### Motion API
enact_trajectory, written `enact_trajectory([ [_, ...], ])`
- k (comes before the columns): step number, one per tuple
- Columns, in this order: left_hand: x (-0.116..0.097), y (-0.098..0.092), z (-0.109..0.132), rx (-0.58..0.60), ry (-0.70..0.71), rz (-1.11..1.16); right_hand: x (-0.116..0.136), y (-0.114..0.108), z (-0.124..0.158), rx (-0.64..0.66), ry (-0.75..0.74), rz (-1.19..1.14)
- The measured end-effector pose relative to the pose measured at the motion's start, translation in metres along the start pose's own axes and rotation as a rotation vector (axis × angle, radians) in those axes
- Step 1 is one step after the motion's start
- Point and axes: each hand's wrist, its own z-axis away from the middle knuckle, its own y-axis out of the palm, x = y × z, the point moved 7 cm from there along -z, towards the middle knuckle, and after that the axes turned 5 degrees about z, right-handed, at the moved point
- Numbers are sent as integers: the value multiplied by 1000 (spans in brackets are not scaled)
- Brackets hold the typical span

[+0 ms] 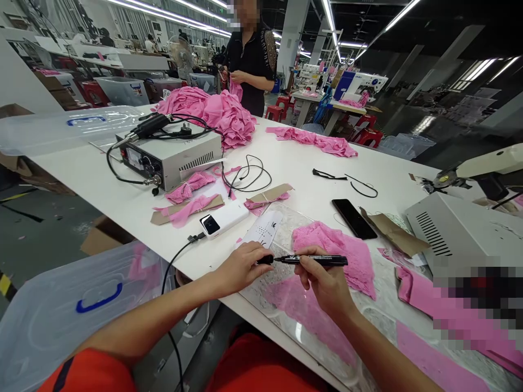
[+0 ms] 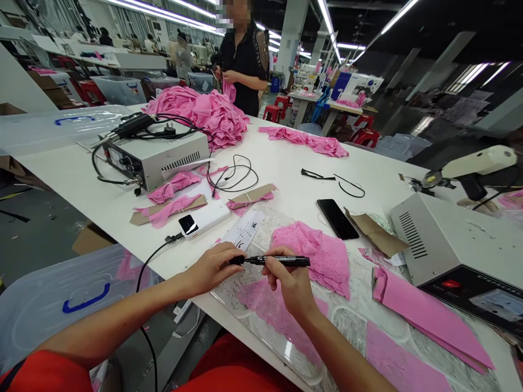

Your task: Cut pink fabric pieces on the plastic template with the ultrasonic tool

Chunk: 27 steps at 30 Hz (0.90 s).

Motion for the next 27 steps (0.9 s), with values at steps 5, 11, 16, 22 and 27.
enact_trajectory([
  [5,-10,3,0,22,58,-13,-3,4,3,49,-5,38],
  [11,-33,3,0,22,237,-101,-3,10,13,158,-15,104],
  [16,-51,8,2,53,296,-129,-4,8,26,190,-49,38],
  [22,-66,11,3,79,232,-47,-11,4,39,138,-83,-71],
  [27,-73,15,3,174,74,234,-16,5,49,185,-75,-113],
])
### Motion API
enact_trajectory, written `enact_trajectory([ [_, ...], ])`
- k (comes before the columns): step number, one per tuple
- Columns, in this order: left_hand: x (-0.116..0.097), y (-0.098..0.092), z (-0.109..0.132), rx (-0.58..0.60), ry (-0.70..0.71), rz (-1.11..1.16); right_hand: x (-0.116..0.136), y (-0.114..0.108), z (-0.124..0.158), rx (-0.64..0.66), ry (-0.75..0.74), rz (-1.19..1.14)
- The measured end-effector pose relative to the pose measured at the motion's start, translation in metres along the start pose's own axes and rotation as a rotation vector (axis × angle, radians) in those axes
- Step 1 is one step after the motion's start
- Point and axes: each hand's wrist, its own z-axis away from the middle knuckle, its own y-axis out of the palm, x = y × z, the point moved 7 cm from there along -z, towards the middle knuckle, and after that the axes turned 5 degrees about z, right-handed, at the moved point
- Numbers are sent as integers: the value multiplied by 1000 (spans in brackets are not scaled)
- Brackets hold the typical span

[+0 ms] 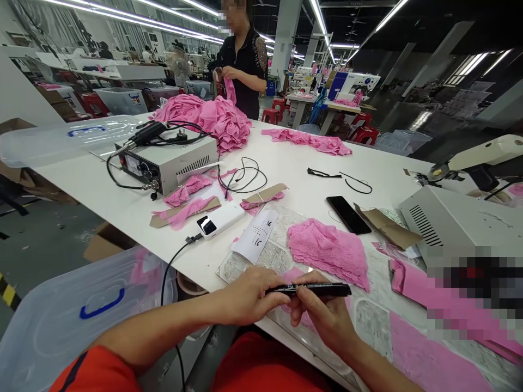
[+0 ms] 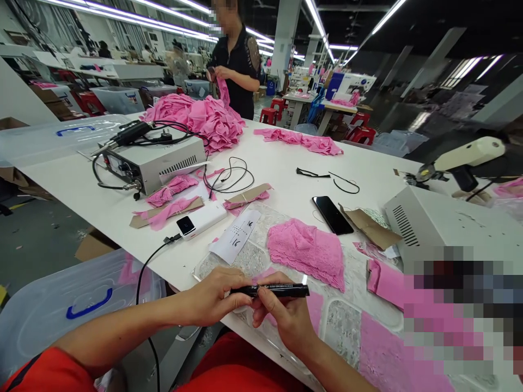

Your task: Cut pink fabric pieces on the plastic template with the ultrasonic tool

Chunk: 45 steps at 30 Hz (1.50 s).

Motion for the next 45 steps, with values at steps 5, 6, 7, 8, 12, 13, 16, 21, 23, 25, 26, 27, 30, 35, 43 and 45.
enact_trajectory([
  [5,2,-3,-11,69,-64,74,4,-7,0,-16,20,43],
  [6,7,-8,-14,85,-93,38,7,-11,-2,-19,30,63],
  [7,15,-16,-16,80,-152,-38,9,-17,-4,-33,43,82],
  [8,27,-28,-18,44,-250,-156,13,-25,-6,-59,56,100],
  [12,77,-73,-9,-70,-694,-607,24,-68,-10,-213,98,169],
  [13,85,-75,-8,-67,-735,-642,25,-77,-9,-240,102,185],
  [16,102,-71,-10,-61,-773,-697,28,-92,-6,-286,106,206],
  [21,115,-70,-14,-110,-736,-743,33,-101,-1,-323,84,213],
  [23,116,-78,-18,-134,-683,-760,38,-109,-1,-357,57,226],
  [25,114,-85,-26,-159,-600,-781,43,-121,-2,-409,30,213],
  [26,112,-89,-33,-169,-548,-794,46,-127,-4,-434,18,199],
  [27,110,-91,-41,-174,-490,-807,48,-132,-6,-457,5,185],
  [30,107,-88,-70,-112,-305,-841,61,-147,-16,-523,-88,192],
  [35,115,-68,-96,91,-88,-832,91,-157,-51,-562,-282,673],
  [43,125,-63,-93,145,9,-778,74,-148,-164,-167,-233,1507],
  [45,127,-64,-95,162,37,-772,65,-146,-190,-57,-196,1607],
])
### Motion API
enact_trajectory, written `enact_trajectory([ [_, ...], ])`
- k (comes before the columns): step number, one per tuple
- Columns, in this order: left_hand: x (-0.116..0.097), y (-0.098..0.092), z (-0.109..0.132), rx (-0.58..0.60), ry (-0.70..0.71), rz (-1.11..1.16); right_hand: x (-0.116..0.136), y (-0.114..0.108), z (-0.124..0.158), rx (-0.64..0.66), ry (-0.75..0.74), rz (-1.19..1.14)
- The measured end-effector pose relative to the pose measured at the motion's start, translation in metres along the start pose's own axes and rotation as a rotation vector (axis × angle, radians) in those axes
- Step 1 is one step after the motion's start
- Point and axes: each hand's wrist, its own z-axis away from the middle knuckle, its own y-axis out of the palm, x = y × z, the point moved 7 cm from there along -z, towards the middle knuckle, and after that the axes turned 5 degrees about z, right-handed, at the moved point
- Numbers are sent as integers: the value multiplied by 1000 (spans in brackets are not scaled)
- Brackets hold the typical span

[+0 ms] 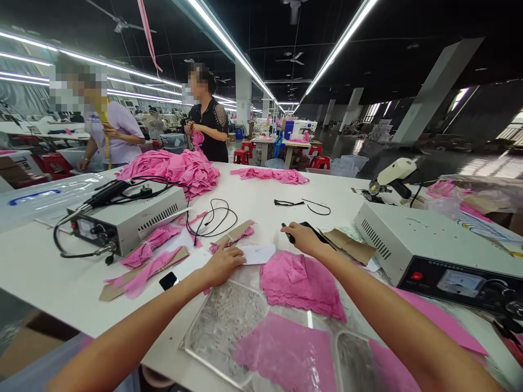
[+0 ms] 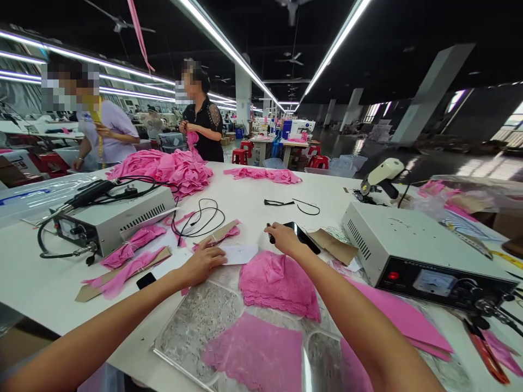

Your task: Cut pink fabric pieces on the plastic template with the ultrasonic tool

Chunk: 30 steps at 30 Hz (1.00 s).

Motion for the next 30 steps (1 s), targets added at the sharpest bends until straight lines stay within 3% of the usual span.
enact_trajectory([
  [6,12,11,0,77,57,52,-4,33,-33,185,-143,128],
  [11,19,9,-3,100,39,140,-12,47,-36,198,-175,94],
  [14,20,6,-12,83,17,198,-5,42,-29,136,-148,43],
  [17,19,10,-21,33,-38,226,22,35,-12,103,-199,-33],
  [22,11,24,-21,-52,-152,199,64,35,19,191,-361,-119],
  [30,16,25,-11,14,-247,209,64,31,35,202,-376,-157],
])
